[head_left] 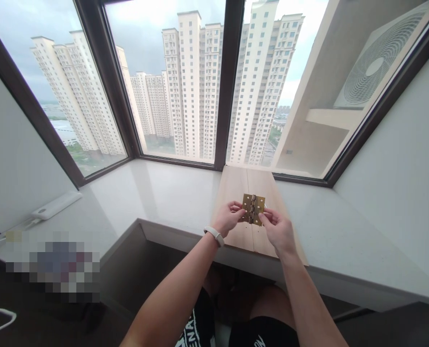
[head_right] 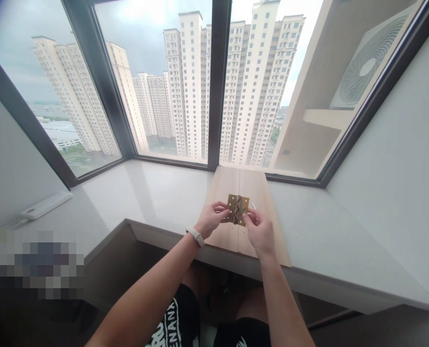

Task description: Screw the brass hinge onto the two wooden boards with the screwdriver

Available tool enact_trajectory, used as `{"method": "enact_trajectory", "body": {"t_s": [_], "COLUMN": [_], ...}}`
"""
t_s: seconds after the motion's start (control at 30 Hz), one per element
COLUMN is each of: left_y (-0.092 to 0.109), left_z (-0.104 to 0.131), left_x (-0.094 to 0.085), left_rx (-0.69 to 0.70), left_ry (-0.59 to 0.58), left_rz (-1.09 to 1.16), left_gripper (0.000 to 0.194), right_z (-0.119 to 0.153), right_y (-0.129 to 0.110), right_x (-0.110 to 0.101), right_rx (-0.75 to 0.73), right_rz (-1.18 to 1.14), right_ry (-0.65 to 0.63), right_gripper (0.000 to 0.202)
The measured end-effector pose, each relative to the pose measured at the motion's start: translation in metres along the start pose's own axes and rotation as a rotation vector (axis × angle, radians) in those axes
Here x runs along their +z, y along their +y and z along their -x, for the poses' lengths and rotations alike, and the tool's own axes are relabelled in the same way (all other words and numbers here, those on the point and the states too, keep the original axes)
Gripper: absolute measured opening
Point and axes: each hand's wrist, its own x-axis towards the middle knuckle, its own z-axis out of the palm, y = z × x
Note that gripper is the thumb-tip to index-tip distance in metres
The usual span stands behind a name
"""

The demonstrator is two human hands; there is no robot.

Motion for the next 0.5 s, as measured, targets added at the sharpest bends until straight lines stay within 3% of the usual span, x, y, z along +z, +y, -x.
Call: {"method": "enact_trajectory", "body": {"t_s": [0.13, 0.23, 0.4, 0.5], "left_y": [0.03, 0.047, 0.056, 0.055], "left_z": [0.0, 0.001, 0.006, 0.008], "left_x": [-0.002, -0.004, -0.004, -0.002], "left_rx": [0.096, 0.116, 0.076, 0.074], "left_ry": [-0.032, -0.129, -0.329, -0.378], "left_rz": [-0.133, -0.071, 0.124, 0.197], "left_gripper": [0.028, 0.036, 0.044, 0.044], "right_z": [-0.007, -0.01, -0.008, -0.006], "right_y": [-0.022, -0.035, -0.054, -0.06], "right_x": [-0.003, -0.007, -0.012, -0.012], "right_rx": [-0.025, 0.017, 0.065, 0.072], "right_rz": [-0.056, -0.221, -0.441, -0.469], "right_ry": [-0.01, -0.057, -0.251, -0.314], "right_gripper": [0.047, 0.048, 0.041, 0.039]}}
